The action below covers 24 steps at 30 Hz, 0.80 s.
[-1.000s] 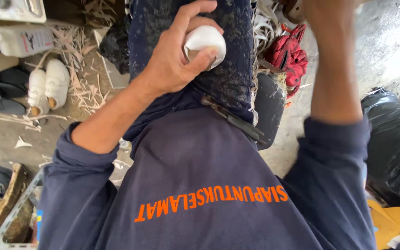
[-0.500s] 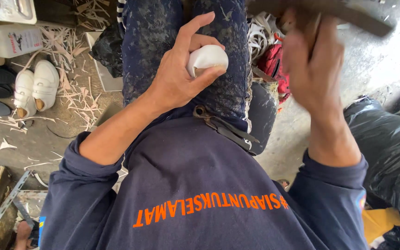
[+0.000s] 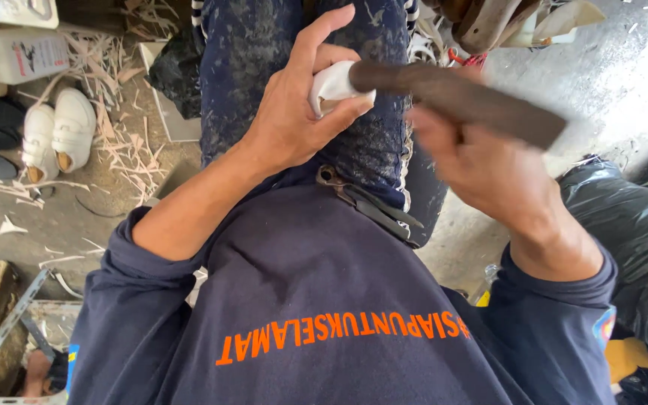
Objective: Lasting a shoe by pulling leather over a last and hammering it into place
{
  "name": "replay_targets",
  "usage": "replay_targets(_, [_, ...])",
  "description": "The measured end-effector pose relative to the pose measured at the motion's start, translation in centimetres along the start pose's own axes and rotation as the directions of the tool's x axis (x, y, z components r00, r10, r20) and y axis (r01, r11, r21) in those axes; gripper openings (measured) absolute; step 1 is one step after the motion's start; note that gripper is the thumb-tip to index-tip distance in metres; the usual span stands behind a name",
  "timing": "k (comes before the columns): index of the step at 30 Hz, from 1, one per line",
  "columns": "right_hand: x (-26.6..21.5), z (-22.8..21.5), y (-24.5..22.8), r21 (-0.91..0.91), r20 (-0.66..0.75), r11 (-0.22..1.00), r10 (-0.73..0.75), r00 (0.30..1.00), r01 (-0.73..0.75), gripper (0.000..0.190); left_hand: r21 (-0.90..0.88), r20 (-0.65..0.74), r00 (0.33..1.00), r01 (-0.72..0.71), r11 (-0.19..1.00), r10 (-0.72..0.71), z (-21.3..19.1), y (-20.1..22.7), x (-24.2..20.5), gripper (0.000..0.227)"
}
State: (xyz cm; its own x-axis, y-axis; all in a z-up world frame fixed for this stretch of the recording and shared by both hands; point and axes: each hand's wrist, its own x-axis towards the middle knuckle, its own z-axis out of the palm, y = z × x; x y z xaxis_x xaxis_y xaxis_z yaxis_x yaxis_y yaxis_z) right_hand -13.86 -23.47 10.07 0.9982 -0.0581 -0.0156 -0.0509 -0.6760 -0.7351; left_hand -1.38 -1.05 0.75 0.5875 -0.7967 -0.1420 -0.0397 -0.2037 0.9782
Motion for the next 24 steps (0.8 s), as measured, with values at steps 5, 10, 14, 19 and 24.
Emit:
replay_targets(5, [-0.1, -0.4, -1.0, -0.101, 0.043, 0.992, 0.081, 0.996, -0.077, 0.04, -0.003, 0.005, 0.999, -0.034, 0.999, 0.034, 0.0, -0.6, 0.2, 0.077])
replay_targets(10, [0.7, -0.3, -0.8, -0.328, 0.113, 0.943, -0.022, 0.993, 0.059, 0.031, -0.023, 0.024, 1.0, 0.015, 1.0, -0.015, -0.1, 0.3, 0.6, 0.074])
replay_targets(14, [2.3, -0.3, -2.7, -0.207, 0.199, 0.978, 0.08, 0.977, -0.038, 0.033, -0.046, 0.017, 0.999, 0.035, 0.998, -0.034, -0.2, 0.3, 0.7, 0.075])
replay_targets(19, [0.0, 0.8, -0.2, -0.055, 0.061, 0.976, 0.215, 0.975, -0.211, 0.029, -0.017, 0.005, 1.0, -0.005, 1.0, 0.006, -0.2, -0.6, 0.4, 0.076])
replay_targets(24, [-0.5, 2.8, 0.9, 0.038, -0.014, 0.977, 0.209, 0.978, -0.208, 0.053, -0.018, 0.018, 0.999, -0.05, 0.999, 0.05, -0.6, -1.2, 0.4, 0.077])
